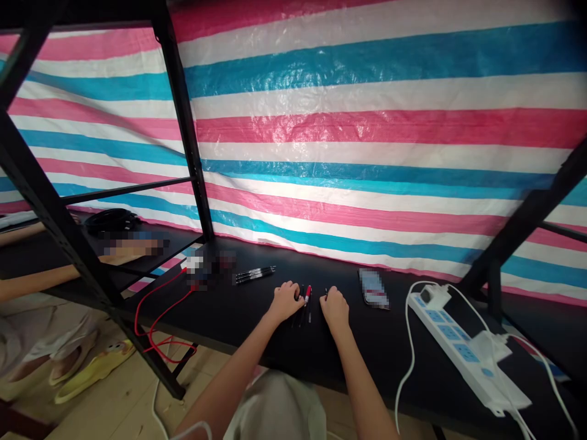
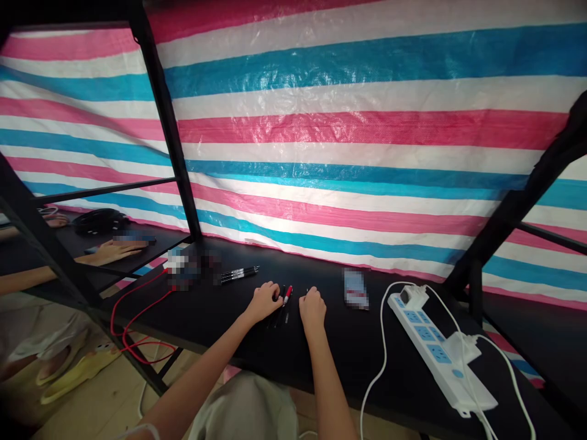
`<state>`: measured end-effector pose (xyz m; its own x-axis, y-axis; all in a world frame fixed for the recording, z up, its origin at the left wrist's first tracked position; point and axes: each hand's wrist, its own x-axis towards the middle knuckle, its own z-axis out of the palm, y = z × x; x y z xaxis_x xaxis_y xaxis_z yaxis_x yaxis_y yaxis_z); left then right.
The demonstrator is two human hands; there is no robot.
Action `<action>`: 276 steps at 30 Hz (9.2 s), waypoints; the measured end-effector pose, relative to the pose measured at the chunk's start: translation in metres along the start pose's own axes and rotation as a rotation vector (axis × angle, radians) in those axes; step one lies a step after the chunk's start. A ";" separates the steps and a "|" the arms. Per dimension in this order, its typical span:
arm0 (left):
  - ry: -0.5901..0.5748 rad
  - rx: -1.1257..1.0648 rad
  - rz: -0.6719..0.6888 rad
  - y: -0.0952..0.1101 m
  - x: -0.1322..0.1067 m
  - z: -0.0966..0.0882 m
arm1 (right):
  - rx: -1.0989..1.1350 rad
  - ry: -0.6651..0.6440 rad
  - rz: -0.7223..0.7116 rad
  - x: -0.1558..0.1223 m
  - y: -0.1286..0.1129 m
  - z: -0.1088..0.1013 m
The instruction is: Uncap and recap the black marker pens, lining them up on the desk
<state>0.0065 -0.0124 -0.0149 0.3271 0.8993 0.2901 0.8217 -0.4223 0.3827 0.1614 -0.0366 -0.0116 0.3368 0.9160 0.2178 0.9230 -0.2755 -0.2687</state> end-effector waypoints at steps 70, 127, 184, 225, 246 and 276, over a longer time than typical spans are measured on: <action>0.414 -0.077 -0.124 -0.004 -0.020 -0.036 | 1.236 -0.162 -0.098 0.005 0.015 0.008; -0.198 0.356 0.013 0.001 0.018 -0.016 | 0.095 0.182 -0.086 -0.003 0.016 0.005; 0.080 0.081 0.209 -0.008 -0.016 -0.029 | 1.218 -0.159 -0.139 -0.004 0.000 0.010; 0.308 0.477 -0.222 -0.071 -0.013 -0.042 | 1.166 -0.235 -0.194 -0.006 0.002 0.007; 0.031 0.133 0.029 -0.060 -0.017 -0.037 | 1.147 -0.242 -0.200 -0.006 0.001 0.010; 0.144 0.242 -0.006 -0.058 -0.016 -0.042 | 1.076 -0.221 -0.231 -0.007 0.001 0.012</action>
<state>-0.0660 -0.0072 -0.0053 0.2667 0.8691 0.4166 0.9166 -0.3624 0.1692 0.1579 -0.0400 -0.0251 0.0392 0.9736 0.2248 0.2816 0.2051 -0.9373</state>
